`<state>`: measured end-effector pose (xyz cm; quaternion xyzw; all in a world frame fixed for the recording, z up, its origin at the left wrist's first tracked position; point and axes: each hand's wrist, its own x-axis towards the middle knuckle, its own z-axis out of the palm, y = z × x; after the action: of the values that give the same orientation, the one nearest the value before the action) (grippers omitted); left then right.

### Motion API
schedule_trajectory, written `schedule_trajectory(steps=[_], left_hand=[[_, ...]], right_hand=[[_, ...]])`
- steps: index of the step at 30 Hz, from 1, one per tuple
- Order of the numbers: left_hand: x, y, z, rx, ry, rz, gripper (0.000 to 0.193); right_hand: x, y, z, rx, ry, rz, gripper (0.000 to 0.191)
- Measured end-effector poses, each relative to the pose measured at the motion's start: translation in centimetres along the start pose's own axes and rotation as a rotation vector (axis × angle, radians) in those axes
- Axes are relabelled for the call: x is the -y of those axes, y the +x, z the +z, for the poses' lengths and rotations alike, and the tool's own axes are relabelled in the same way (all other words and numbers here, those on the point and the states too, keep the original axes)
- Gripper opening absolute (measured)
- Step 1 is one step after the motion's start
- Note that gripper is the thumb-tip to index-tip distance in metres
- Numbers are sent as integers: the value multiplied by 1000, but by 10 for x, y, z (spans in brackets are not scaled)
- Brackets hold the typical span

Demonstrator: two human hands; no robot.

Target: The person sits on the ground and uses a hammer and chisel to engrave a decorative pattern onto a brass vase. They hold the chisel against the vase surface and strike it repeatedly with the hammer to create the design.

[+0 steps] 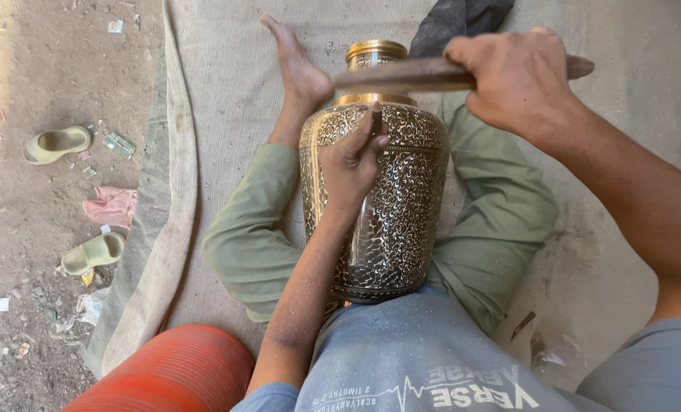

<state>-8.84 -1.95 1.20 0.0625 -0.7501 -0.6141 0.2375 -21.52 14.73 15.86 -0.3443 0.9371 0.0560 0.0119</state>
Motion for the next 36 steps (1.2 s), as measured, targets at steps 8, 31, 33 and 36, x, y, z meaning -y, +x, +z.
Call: schedule_trajectory(steps=[8, 31, 33, 36], left_hand=[[-2, 1, 3, -82, -23, 72, 42], [-4, -2, 6, -75, -98, -106, 41], [-4, -2, 6, -68, -145, -182, 40], [-4, -1, 6, -79, -106, -44, 36]], right_hand=[[-7, -3, 31, -164, 476, -39, 52], [9, -6, 29, -140, 593, 46, 28], [10, -6, 30, -281, 146, -129, 24], [11, -5, 32, -71, 730, 115, 29]])
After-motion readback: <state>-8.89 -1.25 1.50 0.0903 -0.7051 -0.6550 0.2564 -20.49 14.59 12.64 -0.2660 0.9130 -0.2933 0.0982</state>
